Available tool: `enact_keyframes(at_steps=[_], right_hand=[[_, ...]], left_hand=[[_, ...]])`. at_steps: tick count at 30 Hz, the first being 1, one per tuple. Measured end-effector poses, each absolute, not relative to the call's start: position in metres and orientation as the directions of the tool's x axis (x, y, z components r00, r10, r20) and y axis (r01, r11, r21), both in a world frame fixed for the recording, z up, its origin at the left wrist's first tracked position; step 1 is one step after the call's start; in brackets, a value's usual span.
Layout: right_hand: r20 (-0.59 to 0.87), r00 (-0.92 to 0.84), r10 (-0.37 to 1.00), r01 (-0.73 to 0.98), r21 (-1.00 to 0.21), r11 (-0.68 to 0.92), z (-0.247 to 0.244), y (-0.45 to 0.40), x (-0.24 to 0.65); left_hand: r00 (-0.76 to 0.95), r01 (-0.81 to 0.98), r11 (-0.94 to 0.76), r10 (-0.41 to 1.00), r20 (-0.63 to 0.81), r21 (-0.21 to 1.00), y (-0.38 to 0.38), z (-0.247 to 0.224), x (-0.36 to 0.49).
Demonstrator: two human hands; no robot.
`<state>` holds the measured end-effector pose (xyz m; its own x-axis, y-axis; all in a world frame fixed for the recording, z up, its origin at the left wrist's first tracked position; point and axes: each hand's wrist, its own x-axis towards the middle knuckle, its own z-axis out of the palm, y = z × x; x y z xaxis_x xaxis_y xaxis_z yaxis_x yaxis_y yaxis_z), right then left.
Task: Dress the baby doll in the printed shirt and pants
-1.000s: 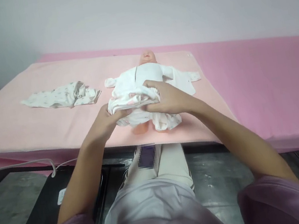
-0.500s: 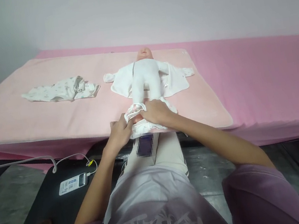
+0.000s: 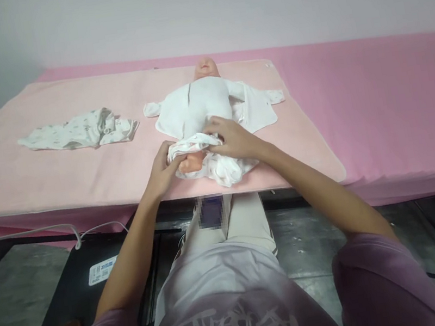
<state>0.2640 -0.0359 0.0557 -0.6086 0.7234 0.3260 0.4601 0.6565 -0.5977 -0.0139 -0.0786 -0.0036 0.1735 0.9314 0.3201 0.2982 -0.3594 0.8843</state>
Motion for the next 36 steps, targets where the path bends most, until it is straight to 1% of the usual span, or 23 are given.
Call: enact_keyframes(at_steps=[3,5,7,9,11,13,15,17,19,22,24,26,28,30,33,36], right_hand=[[0.239,-0.578,0.78,0.423,-0.729,0.537,0.059,-0.018,0.281],[0.178,-0.601,0.779,0.392,-0.784,0.482,0.058,-0.01,0.291],[0.17,-0.637,0.752,0.349,-0.806,0.478,0.056,-0.006,0.297],[0.163,-0.681,0.714,0.287,-0.837,0.466,0.053,-0.005,0.3],[0.134,-0.711,0.69,0.216,-0.892,0.396,0.049,-0.006,0.302],[0.087,-0.698,0.711,0.164,-0.947,0.276,0.044,-0.008,0.302],[0.051,-0.633,0.772,0.114,-0.981,0.158,0.037,-0.01,0.302],[0.034,-0.55,0.835,0.062,-0.995,0.081,0.029,-0.011,0.301],[0.032,-0.485,0.874,0.031,-0.998,0.054,0.022,-0.01,0.299],[0.041,-0.42,0.906,0.023,-0.998,0.055,0.017,-0.008,0.295],[0.061,-0.386,0.92,0.007,-0.998,0.069,0.018,-0.008,0.292],[0.073,-0.373,0.925,0.0,-0.997,0.079,0.02,-0.009,0.292],[0.059,-0.393,0.918,0.014,-0.997,0.07,0.023,-0.011,0.295],[0.015,-0.463,0.886,0.053,-0.998,0.045,0.027,-0.012,0.3],[-0.073,-0.612,0.788,0.137,-0.99,0.015,0.038,-0.014,0.308],[-0.117,-0.702,0.703,0.186,-0.982,0.022,0.048,-0.017,0.311]], left_hand=[[0.282,0.351,-0.312,0.934,0.218,0.883,-0.067,0.005,-0.032],[0.388,0.389,-0.313,0.909,0.154,0.866,-0.063,0.017,-0.039],[0.48,0.439,-0.37,0.867,0.134,0.819,-0.057,0.034,-0.038],[0.545,0.49,-0.46,0.825,0.151,0.74,-0.045,0.054,-0.027],[0.612,0.509,-0.525,0.778,0.142,0.682,-0.026,0.072,-0.008],[0.696,0.471,-0.527,0.715,0.07,0.707,0.0,0.083,0.015],[0.744,0.415,-0.464,0.669,0.002,0.783,0.024,0.085,0.036],[0.754,0.348,-0.374,0.656,-0.02,0.86,0.042,0.077,0.05],[0.739,0.276,-0.281,0.673,-0.016,0.919,0.049,0.065,0.056],[0.709,0.227,-0.164,0.704,-0.047,0.96,0.048,0.051,0.054],[0.726,0.23,-0.117,0.682,-0.09,0.966,0.045,0.048,0.049],[0.768,0.243,-0.088,0.625,-0.136,0.966,0.045,0.05,0.044],[0.797,0.281,-0.089,0.576,-0.181,0.955,0.047,0.054,0.04],[0.806,0.317,-0.128,0.559,-0.195,0.94,0.049,0.057,0.037],[0.813,0.274,-0.21,0.572,-0.109,0.938,0.05,0.056,0.037],[0.806,0.219,-0.238,0.591,-0.038,0.946,0.049,0.053,0.038]])
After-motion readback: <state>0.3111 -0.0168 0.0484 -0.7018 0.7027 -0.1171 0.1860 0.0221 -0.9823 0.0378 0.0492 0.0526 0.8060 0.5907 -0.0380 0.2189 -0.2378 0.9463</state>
